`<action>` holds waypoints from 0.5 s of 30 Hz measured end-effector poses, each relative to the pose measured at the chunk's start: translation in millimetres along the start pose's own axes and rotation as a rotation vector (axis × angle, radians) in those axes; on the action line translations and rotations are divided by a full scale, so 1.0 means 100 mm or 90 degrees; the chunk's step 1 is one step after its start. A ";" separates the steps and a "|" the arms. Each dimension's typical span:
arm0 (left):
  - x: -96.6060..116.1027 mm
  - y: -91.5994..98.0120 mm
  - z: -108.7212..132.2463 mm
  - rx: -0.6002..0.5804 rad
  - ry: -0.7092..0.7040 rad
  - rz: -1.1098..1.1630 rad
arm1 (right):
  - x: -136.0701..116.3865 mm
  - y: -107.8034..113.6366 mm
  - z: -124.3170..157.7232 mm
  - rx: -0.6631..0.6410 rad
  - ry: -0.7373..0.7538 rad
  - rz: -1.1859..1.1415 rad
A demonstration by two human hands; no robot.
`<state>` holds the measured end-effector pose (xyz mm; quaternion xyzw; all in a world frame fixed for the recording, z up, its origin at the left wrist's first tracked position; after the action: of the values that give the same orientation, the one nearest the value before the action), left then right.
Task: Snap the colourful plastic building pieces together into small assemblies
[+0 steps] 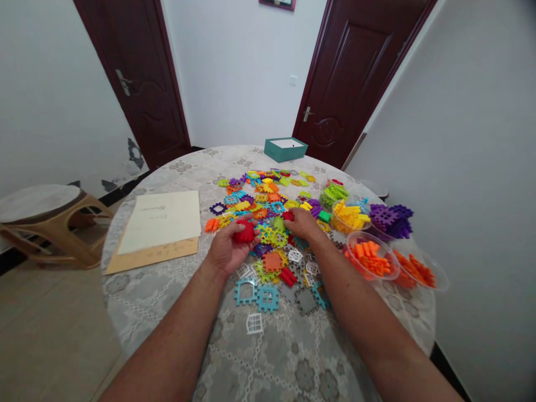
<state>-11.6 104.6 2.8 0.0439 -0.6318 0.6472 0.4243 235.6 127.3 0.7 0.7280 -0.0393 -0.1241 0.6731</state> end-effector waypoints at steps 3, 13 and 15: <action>0.01 0.01 0.00 0.006 -0.005 -0.014 | -0.02 -0.01 0.03 -0.005 -0.008 -0.003; 0.04 0.02 -0.02 0.013 -0.014 -0.034 | 0.01 0.01 0.05 0.025 -0.024 -0.097; 0.04 0.02 -0.02 0.015 -0.012 -0.034 | 0.04 0.01 0.07 0.025 -0.036 -0.123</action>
<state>-14.2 108.0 3.1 0.0717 -0.6270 0.6424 0.4348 237.8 119.4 0.7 0.7377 0.0096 -0.2083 0.6421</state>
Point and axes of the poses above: each hand's wrist, its own z-axis away from the middle knuckle, its own y-axis out of the back of the hand, x = y × z, the point moved 8 cm from there along -z, towards the middle knuckle, and after that the axes turned 1 degree about z, right-handed, at the moved point
